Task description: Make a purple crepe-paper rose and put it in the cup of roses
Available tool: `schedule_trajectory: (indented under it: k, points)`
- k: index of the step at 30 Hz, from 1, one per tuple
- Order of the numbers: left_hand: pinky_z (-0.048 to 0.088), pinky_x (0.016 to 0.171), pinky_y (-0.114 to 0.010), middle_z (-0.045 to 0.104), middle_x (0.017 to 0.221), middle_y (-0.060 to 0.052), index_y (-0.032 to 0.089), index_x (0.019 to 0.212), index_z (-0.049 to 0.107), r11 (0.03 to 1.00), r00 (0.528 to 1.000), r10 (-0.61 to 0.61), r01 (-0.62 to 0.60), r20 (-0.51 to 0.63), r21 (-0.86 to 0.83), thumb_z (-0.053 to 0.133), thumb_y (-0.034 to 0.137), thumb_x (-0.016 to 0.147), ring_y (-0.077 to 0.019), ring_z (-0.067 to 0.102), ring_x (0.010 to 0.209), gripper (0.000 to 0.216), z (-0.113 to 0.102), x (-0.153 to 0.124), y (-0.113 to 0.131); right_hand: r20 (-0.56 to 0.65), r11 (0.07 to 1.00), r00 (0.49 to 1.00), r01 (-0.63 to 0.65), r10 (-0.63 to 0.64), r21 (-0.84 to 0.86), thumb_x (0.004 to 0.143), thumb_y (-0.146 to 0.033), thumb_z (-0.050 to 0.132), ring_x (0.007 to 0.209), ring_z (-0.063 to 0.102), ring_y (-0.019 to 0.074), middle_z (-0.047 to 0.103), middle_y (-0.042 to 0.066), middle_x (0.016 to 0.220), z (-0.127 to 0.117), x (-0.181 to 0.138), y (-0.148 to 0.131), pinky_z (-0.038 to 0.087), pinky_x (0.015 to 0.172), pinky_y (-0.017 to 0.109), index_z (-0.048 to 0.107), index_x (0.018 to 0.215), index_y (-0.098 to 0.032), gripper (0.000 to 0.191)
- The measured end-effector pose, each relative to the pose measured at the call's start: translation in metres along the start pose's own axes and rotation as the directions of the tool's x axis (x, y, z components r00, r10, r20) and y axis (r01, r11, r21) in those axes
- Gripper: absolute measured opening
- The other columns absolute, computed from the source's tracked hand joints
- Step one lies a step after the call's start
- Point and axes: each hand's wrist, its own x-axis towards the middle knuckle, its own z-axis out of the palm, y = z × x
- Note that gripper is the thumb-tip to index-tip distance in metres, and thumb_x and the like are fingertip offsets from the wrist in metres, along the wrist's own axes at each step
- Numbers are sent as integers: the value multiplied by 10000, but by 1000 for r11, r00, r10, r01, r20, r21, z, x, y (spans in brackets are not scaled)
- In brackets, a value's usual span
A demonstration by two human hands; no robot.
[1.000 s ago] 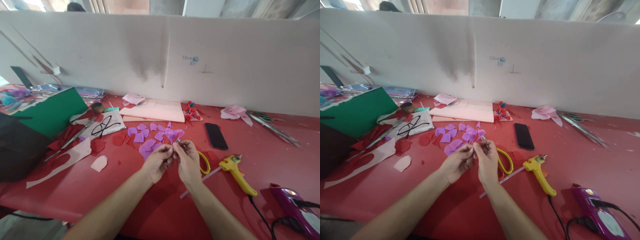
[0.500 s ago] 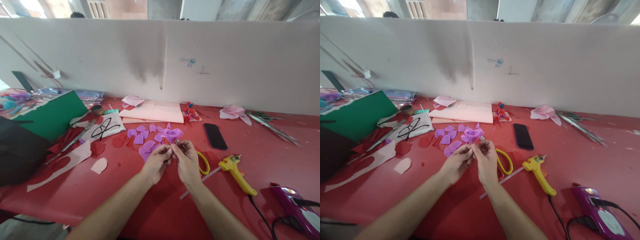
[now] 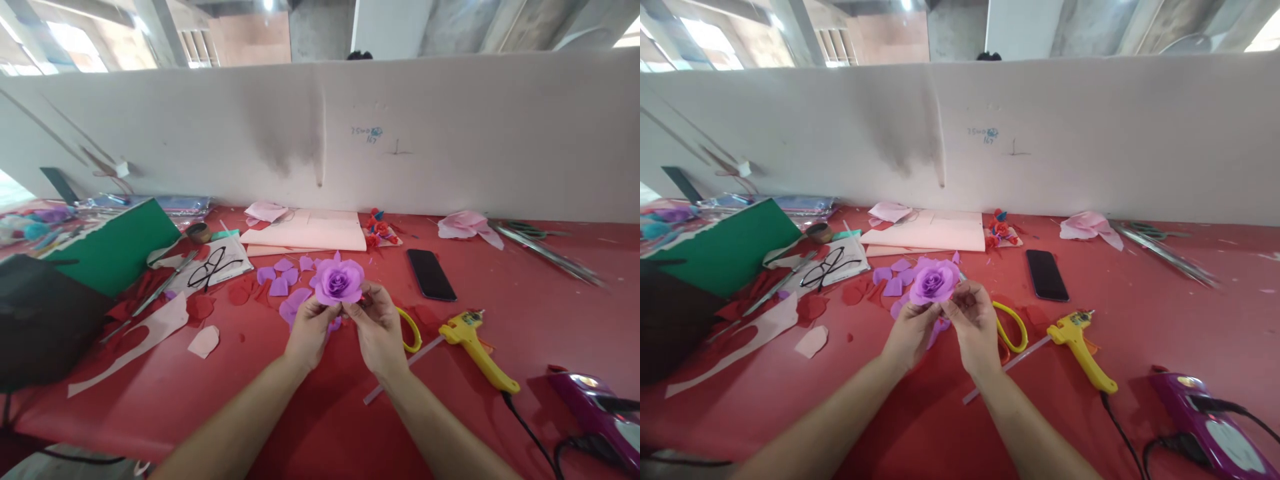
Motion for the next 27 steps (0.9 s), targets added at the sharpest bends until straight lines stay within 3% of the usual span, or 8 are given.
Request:
schedule_trajectory:
  k: [4, 9, 18, 27]
  points:
    - [438, 755, -260, 667, 789, -30, 163, 780, 702, 999, 996, 51, -50, -71, 10, 735, 219, 665, -133, 571, 767, 132, 1, 0, 0, -7, 996, 998, 63, -64, -55, 724, -204, 721, 857, 547, 133, 574, -1, 916, 1, -3, 0, 469, 778, 279, 615, 875, -237, 188]
    - [448, 753, -269, 668, 778, -37, 163, 801, 705, 1000, 998, -12, 10, -57, -28, 733, 235, 661, -142, 591, 766, 160, 3, 0, 3, -42, 994, 996, 73, -77, -85, 738, -229, 712, 891, 567, 156, 579, 21, 953, 2, -5, 0, 487, 817, 323, 632, 881, -227, 164]
    - [410, 576, -211, 576, 622, 14, 143, 732, 649, 978, 981, -194, 195, 18, -79, 735, 241, 675, -69, 513, 520, 142, 0, -2, 5, -67, 991, 996, -58, 50, -122, 746, -281, 710, 669, 573, 105, 624, -11, 775, -2, -1, 0, 478, 611, 228, 619, 840, -204, 152]
    - [415, 579, -215, 599, 672, 8, 142, 739, 666, 970, 974, -226, 226, 14, -87, 761, 222, 640, -68, 527, 528, 158, 2, -4, 5, -84, 987, 992, -99, 89, -124, 701, -288, 745, 678, 584, 113, 640, -13, 757, -4, 0, 5, 468, 580, 220, 637, 828, -202, 187]
